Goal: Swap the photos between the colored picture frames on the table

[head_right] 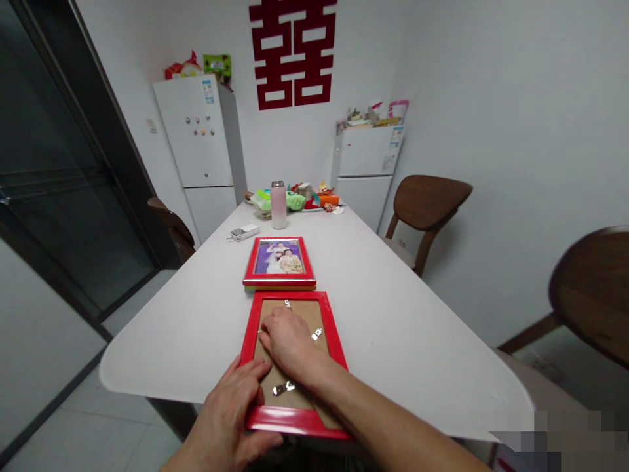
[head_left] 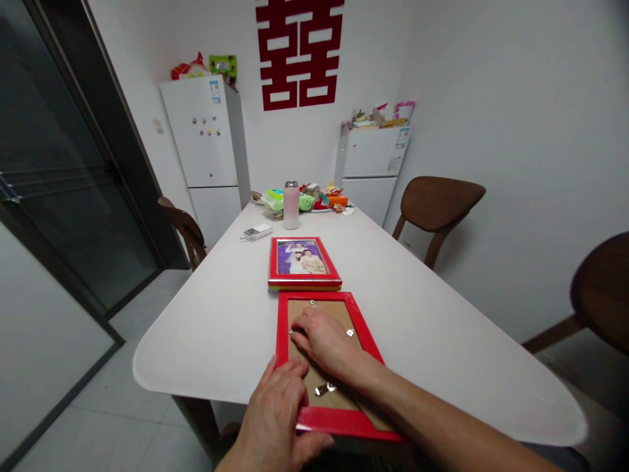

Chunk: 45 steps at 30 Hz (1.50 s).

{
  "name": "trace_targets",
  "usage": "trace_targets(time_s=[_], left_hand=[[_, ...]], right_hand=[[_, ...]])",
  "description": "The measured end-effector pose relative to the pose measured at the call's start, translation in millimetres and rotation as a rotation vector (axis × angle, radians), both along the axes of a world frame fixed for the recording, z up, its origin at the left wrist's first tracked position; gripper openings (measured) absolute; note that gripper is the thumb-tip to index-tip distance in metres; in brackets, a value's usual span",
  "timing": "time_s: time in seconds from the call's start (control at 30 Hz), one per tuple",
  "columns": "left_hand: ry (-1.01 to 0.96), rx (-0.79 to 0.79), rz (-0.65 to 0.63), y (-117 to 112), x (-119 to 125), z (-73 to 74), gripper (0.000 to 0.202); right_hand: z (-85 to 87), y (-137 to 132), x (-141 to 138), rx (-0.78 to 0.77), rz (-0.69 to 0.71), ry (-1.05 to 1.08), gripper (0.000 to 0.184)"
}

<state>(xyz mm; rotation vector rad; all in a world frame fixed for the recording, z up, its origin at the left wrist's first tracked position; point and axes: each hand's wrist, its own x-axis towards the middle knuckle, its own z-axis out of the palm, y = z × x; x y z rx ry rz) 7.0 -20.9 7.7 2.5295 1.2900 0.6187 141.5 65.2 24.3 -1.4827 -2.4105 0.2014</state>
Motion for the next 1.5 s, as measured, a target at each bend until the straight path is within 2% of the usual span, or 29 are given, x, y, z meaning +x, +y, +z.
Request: trace_targets(time_s=[0.17, 0.23, 0.43, 0.6, 0.7, 0.8, 0.93, 1.03, 1.1, 1.2, 1.37, 1.43, 1.5], left_hand=[[-0.017, 0.002, -0.014, 1, -1, -0.6, 0.033], [-0.010, -0.008, -0.007, 2, 0, -0.3, 0.034], [0.012, -0.030, -0.017, 2, 0, -0.6, 0.036], [0.007, -0.023, -0.015, 1, 0, -0.7, 0.034], [0.007, -0.032, 0.007, -1, 1, 1.7, 0.032], [-0.002, -0.050, 0.024, -2, 2, 4.6, 0.030], [-0.029, -0.082, 0.035, -3, 4, 5.3, 0.029], [-0.074, -0.108, 0.039, -3, 2, 3.7, 0.034], [-0.145, -0.133, 0.039, -3, -1, 3.5, 0.041], [-0.336, -0.195, 0.081, 0, -4, 6.4, 0.049], [-0.877, -0.386, 0.153, 12, 1, 17.4, 0.038], [-1.060, -0.505, 0.203, 17, -1, 21.9, 0.040], [-1.162, -0.598, 0.272, 21, -10, 25.5, 0.046]], right_hand=[[-3.8, 19, 24, 0.065, -0.200, -0.072, 0.027], [-6.7, 25, 30, 0.057, -0.233, -0.099, 0.028], [-12.6, 28, 31, 0.087, -0.184, -0.078, 0.028], [-7.3, 25, 31, 0.061, -0.169, -0.035, 0.028], [1.5, 12, 36, 0.056, -0.138, 0.051, 0.029], [8.4, -14, 46, 0.017, -0.114, 0.106, 0.032], [5.8, -47, 53, -0.061, -0.098, 0.087, 0.041], [1.7, -55, 51, -0.066, -0.104, 0.141, 0.039], [4.1, -53, 50, -0.094, -0.118, 0.178, 0.036], [16.6, -48, 51, -0.117, -0.138, 0.202, 0.036], [40.0, -55, 40, -0.086, -0.113, 0.254, 0.035], [43.1, -60, 30, -0.074, -0.063, 0.302, 0.035], [41.9, -62, 25, -0.061, -0.011, 0.357, 0.034]])
